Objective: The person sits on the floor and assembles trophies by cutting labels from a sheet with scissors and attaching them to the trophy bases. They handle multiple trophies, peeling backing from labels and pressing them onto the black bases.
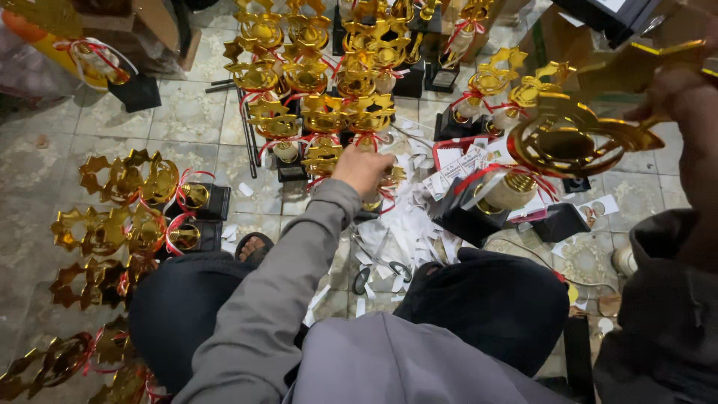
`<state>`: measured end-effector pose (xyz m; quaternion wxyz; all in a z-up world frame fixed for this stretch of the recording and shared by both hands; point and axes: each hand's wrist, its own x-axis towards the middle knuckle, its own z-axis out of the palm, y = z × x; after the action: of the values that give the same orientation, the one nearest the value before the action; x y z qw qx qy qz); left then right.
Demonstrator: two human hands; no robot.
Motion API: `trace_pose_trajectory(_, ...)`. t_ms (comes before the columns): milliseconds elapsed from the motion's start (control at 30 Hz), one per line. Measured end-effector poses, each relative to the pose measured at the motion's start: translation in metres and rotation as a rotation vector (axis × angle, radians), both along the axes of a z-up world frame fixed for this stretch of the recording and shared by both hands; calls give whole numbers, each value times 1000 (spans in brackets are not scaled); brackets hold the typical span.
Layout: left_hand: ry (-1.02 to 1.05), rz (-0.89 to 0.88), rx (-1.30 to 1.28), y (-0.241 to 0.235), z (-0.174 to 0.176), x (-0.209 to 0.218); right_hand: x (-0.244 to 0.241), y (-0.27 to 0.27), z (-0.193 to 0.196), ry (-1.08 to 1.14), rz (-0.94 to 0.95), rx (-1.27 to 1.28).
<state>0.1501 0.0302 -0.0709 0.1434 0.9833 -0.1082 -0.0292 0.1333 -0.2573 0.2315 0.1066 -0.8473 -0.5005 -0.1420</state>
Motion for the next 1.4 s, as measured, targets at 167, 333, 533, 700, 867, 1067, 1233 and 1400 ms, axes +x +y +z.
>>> trace_pose_trajectory(167,-27,-59,110,15,-39,28,37,-29,-65,181,-159,203)
trace_pose_trajectory(333,-127,-45,85,26,-43,32,43,-12,-75,616,-514,644)
trace_pose_trajectory(533,13,-7,-319,-1,68,-6,9,26,-39,612,-270,667)
trace_pose_trajectory(700,274,-280,-854,-28,87,-33,26,29,-48,668,-263,788)
trace_pose_trajectory(867,391,-264,-944,-37,62,-45,43,53,-39,844,-117,848)
trace_pose_trajectory(1067,347,-168,-1444,-23,36,-66,77,52,-81,523,-108,980)
trace_pose_trajectory(1233,195,82,-1544,12,32,-68,21,70,-105,798,-121,1091)
trace_pose_trajectory(1400,-20,220,-1609,34,56,-66,-49,98,-154,1126,-191,1040)
